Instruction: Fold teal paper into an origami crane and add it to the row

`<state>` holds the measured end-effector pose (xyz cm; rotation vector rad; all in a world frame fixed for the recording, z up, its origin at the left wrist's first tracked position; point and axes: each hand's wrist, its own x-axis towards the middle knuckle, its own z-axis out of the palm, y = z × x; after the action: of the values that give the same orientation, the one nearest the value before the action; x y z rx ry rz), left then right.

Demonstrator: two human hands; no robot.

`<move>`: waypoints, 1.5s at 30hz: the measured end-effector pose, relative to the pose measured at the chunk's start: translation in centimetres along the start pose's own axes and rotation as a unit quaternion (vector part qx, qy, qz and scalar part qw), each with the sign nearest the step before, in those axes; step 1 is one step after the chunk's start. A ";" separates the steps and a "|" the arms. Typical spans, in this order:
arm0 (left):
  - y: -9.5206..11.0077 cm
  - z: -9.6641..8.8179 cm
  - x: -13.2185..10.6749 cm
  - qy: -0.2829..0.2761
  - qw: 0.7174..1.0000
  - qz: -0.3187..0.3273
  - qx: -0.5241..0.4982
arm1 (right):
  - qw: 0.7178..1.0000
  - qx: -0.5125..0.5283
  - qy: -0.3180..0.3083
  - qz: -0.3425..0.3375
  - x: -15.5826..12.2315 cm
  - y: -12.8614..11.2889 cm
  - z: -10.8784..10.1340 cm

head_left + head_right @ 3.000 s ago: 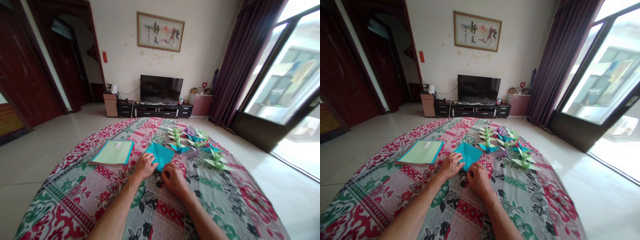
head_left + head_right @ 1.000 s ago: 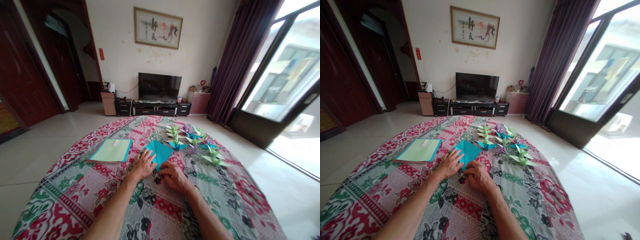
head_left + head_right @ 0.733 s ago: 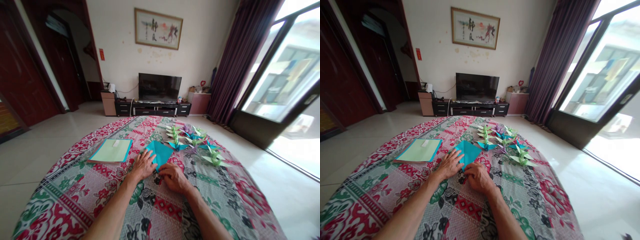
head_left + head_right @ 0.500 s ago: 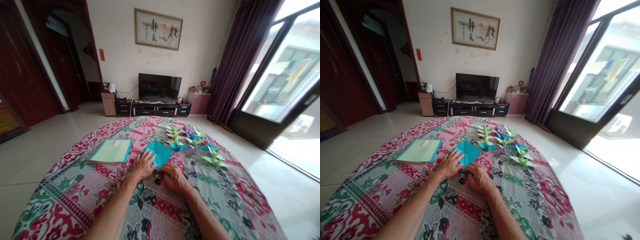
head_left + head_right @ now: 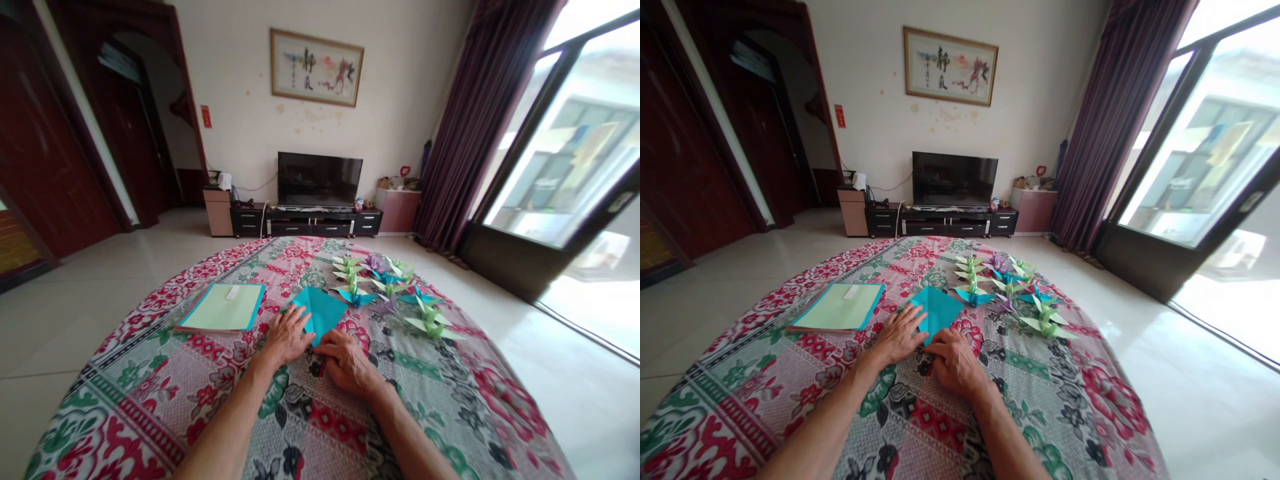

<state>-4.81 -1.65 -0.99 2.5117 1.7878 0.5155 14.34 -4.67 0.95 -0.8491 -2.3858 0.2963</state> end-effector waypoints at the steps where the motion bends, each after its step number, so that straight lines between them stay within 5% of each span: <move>1: 0.0 0.0 0.0 0.001 1.000 -0.001 -0.001 | 1.000 0.001 0.000 0.000 0.0 0.0 0.0; 28: -0.4 -1.1 1.4 0.001 0.999 0.012 -0.034 | 0.997 -0.077 -0.003 0.006 1.0 -1.8 -0.8; 45: -1.5 -0.7 1.8 0.025 0.998 0.038 -0.050 | 1.000 -0.026 0.011 0.011 2.1 0.2 1.3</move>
<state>-5.84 0.37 -0.20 2.5284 1.6445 0.6600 12.40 -3.16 0.80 -0.8972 -2.3750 0.2343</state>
